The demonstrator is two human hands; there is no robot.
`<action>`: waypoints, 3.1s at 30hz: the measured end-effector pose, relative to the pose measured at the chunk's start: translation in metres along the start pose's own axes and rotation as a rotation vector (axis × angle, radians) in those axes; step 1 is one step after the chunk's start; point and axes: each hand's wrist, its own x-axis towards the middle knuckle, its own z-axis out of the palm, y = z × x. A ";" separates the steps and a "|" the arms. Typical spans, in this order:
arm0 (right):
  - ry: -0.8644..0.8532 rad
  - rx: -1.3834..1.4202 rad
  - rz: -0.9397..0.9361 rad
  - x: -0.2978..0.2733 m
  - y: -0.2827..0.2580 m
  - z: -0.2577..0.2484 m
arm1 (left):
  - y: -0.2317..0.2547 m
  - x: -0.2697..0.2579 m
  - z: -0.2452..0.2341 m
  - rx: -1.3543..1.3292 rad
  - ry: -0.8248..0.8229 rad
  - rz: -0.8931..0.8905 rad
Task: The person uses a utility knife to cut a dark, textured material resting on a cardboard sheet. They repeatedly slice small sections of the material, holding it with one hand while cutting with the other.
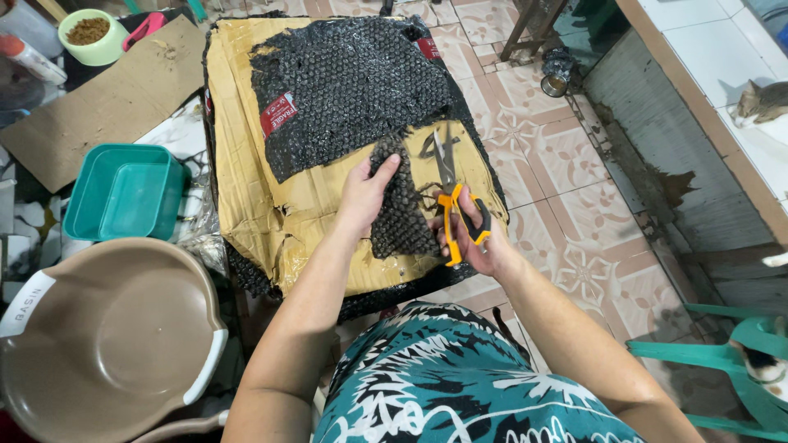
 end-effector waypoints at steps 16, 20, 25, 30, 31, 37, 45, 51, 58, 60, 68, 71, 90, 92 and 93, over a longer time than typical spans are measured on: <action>0.154 -0.389 -0.418 0.002 -0.010 0.023 | 0.001 -0.003 0.000 -0.001 -0.016 -0.015; 0.179 -0.515 -0.452 0.007 -0.006 0.025 | -0.008 -0.005 0.012 0.032 -0.074 0.014; 0.174 -0.276 -0.551 0.022 -0.010 0.024 | -0.001 -0.008 0.009 -0.232 -0.140 -0.175; 0.289 0.018 -0.456 0.035 -0.026 0.012 | -0.013 -0.031 0.013 -0.059 -0.272 -0.212; 0.289 0.010 -0.485 0.037 -0.027 0.010 | -0.017 -0.032 0.016 -0.068 -0.293 -0.212; 0.248 -0.003 -0.535 0.044 -0.024 -0.001 | -0.038 -0.033 0.018 0.111 -0.234 -0.151; 0.195 -0.237 -0.274 0.033 -0.028 -0.009 | -0.014 -0.009 0.013 -0.030 0.070 -0.194; -0.048 -0.381 -0.083 0.010 -0.003 -0.027 | 0.016 0.005 0.003 -0.155 0.052 -0.072; -0.147 -0.491 -0.042 -0.015 0.005 -0.032 | 0.019 0.016 0.008 -0.183 0.078 -0.108; -0.120 -0.494 -0.041 -0.018 0.001 -0.029 | 0.017 0.017 0.012 -0.197 0.061 -0.131; -0.067 -0.497 -0.056 -0.023 -0.009 -0.021 | 0.016 0.015 0.022 -0.143 0.034 -0.141; -0.054 -0.505 -0.054 -0.023 -0.009 -0.019 | 0.018 0.013 0.021 -0.134 0.023 -0.124; -0.009 -0.533 -0.038 -0.030 -0.011 -0.013 | 0.012 0.012 0.021 -0.108 0.010 -0.104; -0.056 -0.494 -0.074 -0.028 -0.012 -0.013 | 0.011 0.012 0.020 -0.124 -0.002 -0.105; -0.079 -0.474 -0.089 -0.028 -0.011 -0.013 | 0.009 0.011 0.019 -0.133 -0.006 -0.109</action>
